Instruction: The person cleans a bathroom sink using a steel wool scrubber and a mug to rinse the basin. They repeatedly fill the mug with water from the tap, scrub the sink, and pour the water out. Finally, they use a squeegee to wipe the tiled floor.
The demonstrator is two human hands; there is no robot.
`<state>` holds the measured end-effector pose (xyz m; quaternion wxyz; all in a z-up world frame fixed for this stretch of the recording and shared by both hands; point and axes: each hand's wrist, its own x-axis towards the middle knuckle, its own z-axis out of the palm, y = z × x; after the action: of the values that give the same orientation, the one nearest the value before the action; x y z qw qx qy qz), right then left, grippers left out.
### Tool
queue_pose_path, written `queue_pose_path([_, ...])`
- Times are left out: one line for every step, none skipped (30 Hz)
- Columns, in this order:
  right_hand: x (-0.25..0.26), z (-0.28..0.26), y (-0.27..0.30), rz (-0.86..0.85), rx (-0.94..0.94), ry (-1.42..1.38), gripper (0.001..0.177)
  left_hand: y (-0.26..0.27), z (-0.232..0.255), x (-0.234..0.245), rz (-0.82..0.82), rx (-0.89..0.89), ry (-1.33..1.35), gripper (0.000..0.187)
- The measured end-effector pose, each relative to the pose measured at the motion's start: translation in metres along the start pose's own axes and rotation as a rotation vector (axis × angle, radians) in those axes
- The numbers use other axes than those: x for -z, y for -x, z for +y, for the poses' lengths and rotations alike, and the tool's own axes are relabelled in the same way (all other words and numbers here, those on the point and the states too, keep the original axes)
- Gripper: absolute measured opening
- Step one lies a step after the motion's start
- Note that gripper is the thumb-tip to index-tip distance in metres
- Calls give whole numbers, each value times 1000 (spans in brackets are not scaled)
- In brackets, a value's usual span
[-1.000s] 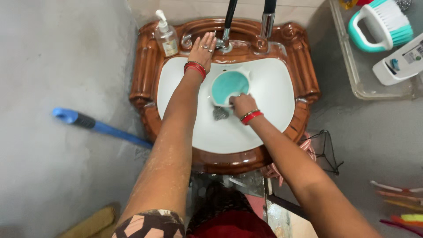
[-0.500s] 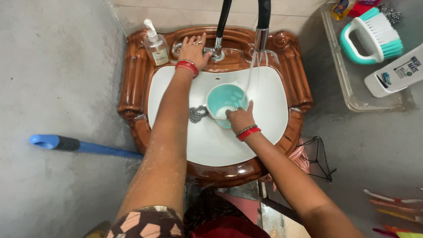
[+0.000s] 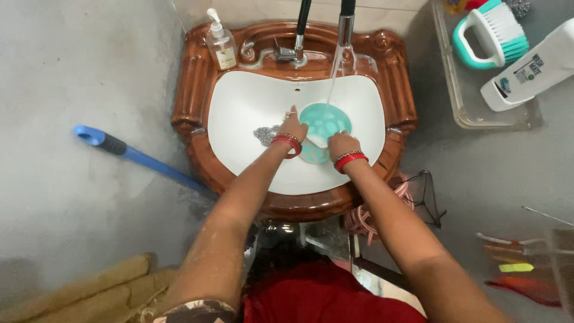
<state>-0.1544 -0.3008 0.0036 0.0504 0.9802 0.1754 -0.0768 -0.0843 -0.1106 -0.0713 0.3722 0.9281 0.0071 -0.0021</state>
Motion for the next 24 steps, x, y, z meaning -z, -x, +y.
queue_pose_path([5,0,3,-98,-3,28,27,3,2,-5,-118,222,150,75])
queue_pose_path([6,1,8,-198,-9,57,31,10,5,-9,-84,222,165,68])
queue_pose_path([3,0,12,-209,8,47,36,20,11,-10,-50,222,179,61])
queue_pose_path([-1,0,11,-214,20,39,41,26,19,-7,-14,215,192,56])
queue_pose_path([-8,2,8,-219,32,31,46,34,25,-3,-15,203,169,53])
queue_pose_path([-17,6,8,-172,46,-10,40,40,32,-1,-18,190,146,51])
queue_pose_path([-28,11,8,-126,61,-52,36,44,37,1,-21,177,123,49])
queue_pose_path([-39,15,7,-82,79,-93,35,46,39,3,1,209,119,47])
queue_pose_path([-47,19,1,-73,78,-146,34,47,40,3,22,242,114,46])
queue_pose_path([-55,20,-4,-67,78,-202,34,50,38,2,41,278,107,45])
queue_pose_path([-62,22,-9,-62,79,-258,34,51,35,1,45,277,139,46])
queue_pose_path([-67,24,-14,-23,97,-245,33,50,31,0,49,274,171,47])
queue_pose_path([-71,25,-19,16,116,-233,32,49,27,-2,53,271,202,49])
queue_pose_path([-75,28,-21,55,134,-219,31,49,25,-7,116,197,253,50])
queue_pose_path([-77,30,-19,125,103,-292,31,49,23,-13,179,123,303,52])
queue_pose_path([-77,31,-17,195,76,-362,31,50,21,-18,245,51,354,54])
queue_pose_path([-73,29,-14,264,48,-433,31,50,21,-21,243,53,325,56])
queue_pose_path([-65,25,-10,206,27,-420,30,52,23,-23,240,56,296,58])
queue_pose_path([-52,22,-4,148,6,-406,29,54,27,-24,238,59,267,61])
queue_pose_path([-37,18,2,92,-18,-393,30,57,30,-23,221,82,263,61])
queue_pose_path([-22,11,10,48,-31,-350,32,61,33,-21,203,104,259,62])
queue_pose_path([-8,3,17,7,-45,-308,34,64,37,-18,187,124,254,63])
queue_pose_path([2,-3,23,-33,-60,-265,38,69,42,-17,179,133,288,64])
queue_pose_path([7,-7,26,-42,-43,-217,38,75,45,-18,171,144,322,65])
